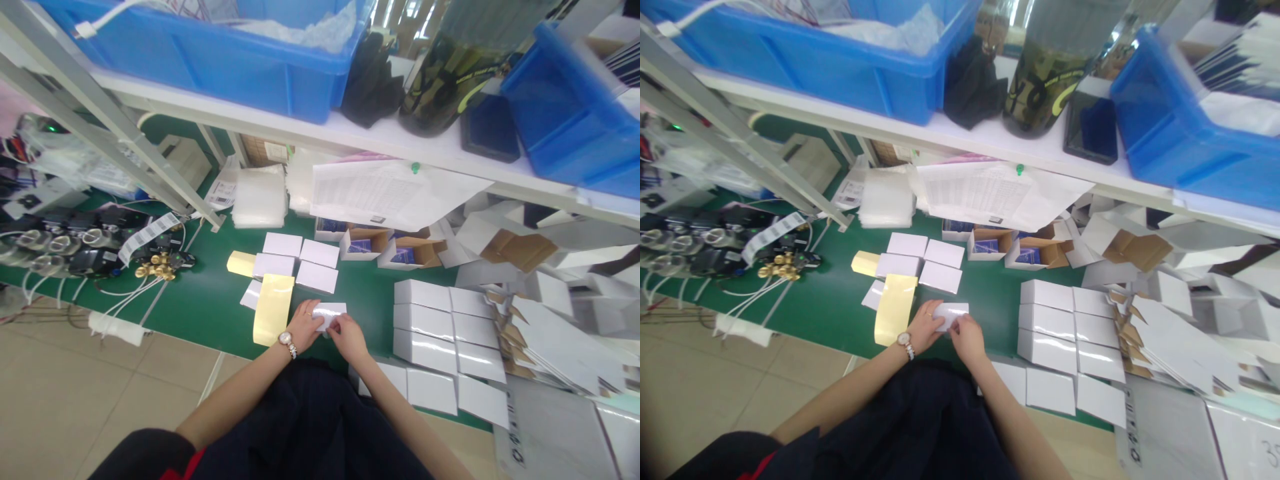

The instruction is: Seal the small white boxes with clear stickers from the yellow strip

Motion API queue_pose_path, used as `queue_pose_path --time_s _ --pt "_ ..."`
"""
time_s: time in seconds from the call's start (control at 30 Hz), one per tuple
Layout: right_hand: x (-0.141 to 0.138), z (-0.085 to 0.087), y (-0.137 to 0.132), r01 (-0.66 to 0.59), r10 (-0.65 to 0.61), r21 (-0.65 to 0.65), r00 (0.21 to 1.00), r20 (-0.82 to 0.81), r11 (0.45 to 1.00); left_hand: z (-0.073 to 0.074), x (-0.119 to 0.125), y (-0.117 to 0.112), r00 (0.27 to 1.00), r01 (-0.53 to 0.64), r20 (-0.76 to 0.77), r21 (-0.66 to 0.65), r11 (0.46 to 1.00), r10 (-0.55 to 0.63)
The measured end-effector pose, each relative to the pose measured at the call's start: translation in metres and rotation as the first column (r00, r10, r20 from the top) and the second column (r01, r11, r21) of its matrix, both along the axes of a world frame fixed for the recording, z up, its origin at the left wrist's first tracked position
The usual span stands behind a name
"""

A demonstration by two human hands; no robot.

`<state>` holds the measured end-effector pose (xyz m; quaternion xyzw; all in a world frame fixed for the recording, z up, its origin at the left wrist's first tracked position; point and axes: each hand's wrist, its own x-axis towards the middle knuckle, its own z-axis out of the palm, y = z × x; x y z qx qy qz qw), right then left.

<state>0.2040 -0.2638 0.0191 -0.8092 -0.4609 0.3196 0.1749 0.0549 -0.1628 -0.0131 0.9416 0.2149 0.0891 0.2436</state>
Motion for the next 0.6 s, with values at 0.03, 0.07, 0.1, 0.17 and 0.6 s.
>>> queue_pose_path --time_s 0.03,0.07,0.1,0.17,0.6 --pt "0.001 0.0 -0.001 0.022 -0.022 0.014 1.0 -0.002 1.0 0.0 0.0 0.0 1.0 0.001 -0.002 0.004 1.0 -0.001" --pt "0.003 0.0 -0.003 0.052 -0.052 0.026 0.999 -0.003 0.998 0.0 0.0 0.0 1.0 0.003 -0.004 0.007 1.0 -0.003" --pt "0.005 0.0 -0.003 0.08 -0.08 0.035 0.997 -0.004 0.996 0.0 0.0 0.0 1.0 0.005 -0.006 0.008 1.0 -0.005" --pt "0.007 0.003 -0.001 0.089 -0.089 0.034 0.996 0.001 0.995 0.0 -0.001 0.0 1.0 0.009 -0.014 0.006 1.0 -0.009" --pt "0.027 0.016 0.005 -0.376 0.38 -0.062 0.896 0.23 0.924 -0.001 0.0 0.0 1.0 -0.01 -0.011 -0.061 0.998 0.01"
